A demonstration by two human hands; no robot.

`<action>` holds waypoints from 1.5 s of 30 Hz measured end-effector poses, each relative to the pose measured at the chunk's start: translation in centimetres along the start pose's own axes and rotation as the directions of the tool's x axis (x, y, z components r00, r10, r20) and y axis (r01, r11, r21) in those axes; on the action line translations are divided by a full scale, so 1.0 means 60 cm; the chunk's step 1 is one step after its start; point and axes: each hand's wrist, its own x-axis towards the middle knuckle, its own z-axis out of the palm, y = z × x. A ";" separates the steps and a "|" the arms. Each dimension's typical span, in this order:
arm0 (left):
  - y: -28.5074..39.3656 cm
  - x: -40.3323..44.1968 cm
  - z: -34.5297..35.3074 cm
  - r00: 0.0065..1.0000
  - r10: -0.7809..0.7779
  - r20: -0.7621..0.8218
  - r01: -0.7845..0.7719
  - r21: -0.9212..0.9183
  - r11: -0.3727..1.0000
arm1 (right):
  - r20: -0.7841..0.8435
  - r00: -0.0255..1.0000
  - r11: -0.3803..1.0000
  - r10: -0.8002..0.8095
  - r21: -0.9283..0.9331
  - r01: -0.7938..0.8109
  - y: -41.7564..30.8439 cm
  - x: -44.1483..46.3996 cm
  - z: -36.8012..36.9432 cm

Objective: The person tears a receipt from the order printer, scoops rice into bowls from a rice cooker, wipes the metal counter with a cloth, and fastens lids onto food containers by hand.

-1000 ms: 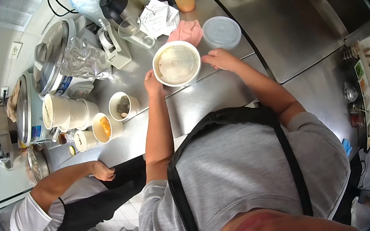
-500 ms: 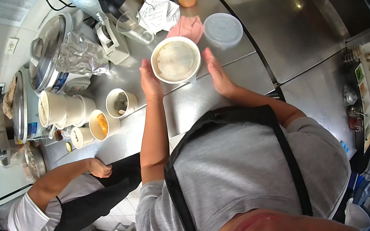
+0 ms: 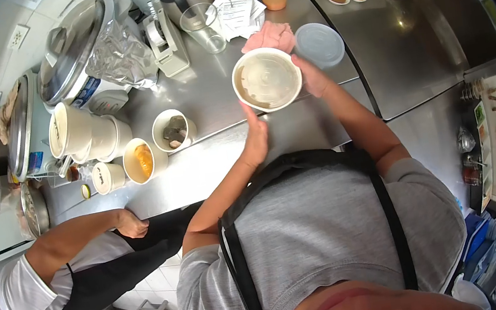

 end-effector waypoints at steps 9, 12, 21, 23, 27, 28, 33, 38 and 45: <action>-0.001 -0.044 -0.115 1.000 -0.001 -0.026 0.008 0.272 0.962 | 0.170 0.866 0.258 -0.470 -0.912 0.319 -0.112 0.038 0.152; 0.024 -0.024 -0.154 0.944 0.193 -0.266 -0.097 0.336 0.937 | 0.289 0.931 0.688 -0.223 -0.631 0.360 -0.069 0.125 0.249; 0.119 0.019 -0.293 0.755 0.081 -0.651 -0.074 0.038 0.997 | -0.248 0.933 0.404 -0.262 -0.906 -0.127 0.028 0.385 0.353; 0.123 0.029 -0.317 0.763 0.046 -0.644 -0.038 0.027 0.999 | -0.242 0.934 0.479 -0.262 -0.873 -0.092 0.020 0.385 0.359; 0.125 0.086 -0.366 0.793 -0.111 -0.600 0.154 0.021 0.988 | -0.107 0.933 0.739 -0.344 -0.644 0.199 0.008 0.330 0.381; 0.107 0.106 -0.378 0.793 -0.144 -0.591 0.168 -0.015 0.986 | -0.059 0.929 0.778 -0.367 -0.566 0.271 0.003 0.273 0.392; 0.049 0.201 -0.405 0.750 -0.447 -0.487 0.545 0.073 0.835 | 0.230 0.881 0.623 -0.413 -0.634 0.458 0.034 0.046 0.365; -0.068 0.258 -0.412 0.769 -0.467 -0.437 0.631 0.398 0.666 | 0.364 0.847 0.524 -0.387 -0.669 0.527 0.063 -0.018 0.327; -0.019 0.254 -0.365 0.809 -0.191 -0.556 0.582 0.803 0.128 | 0.272 0.914 0.555 -0.303 -0.729 0.401 0.059 -0.020 0.297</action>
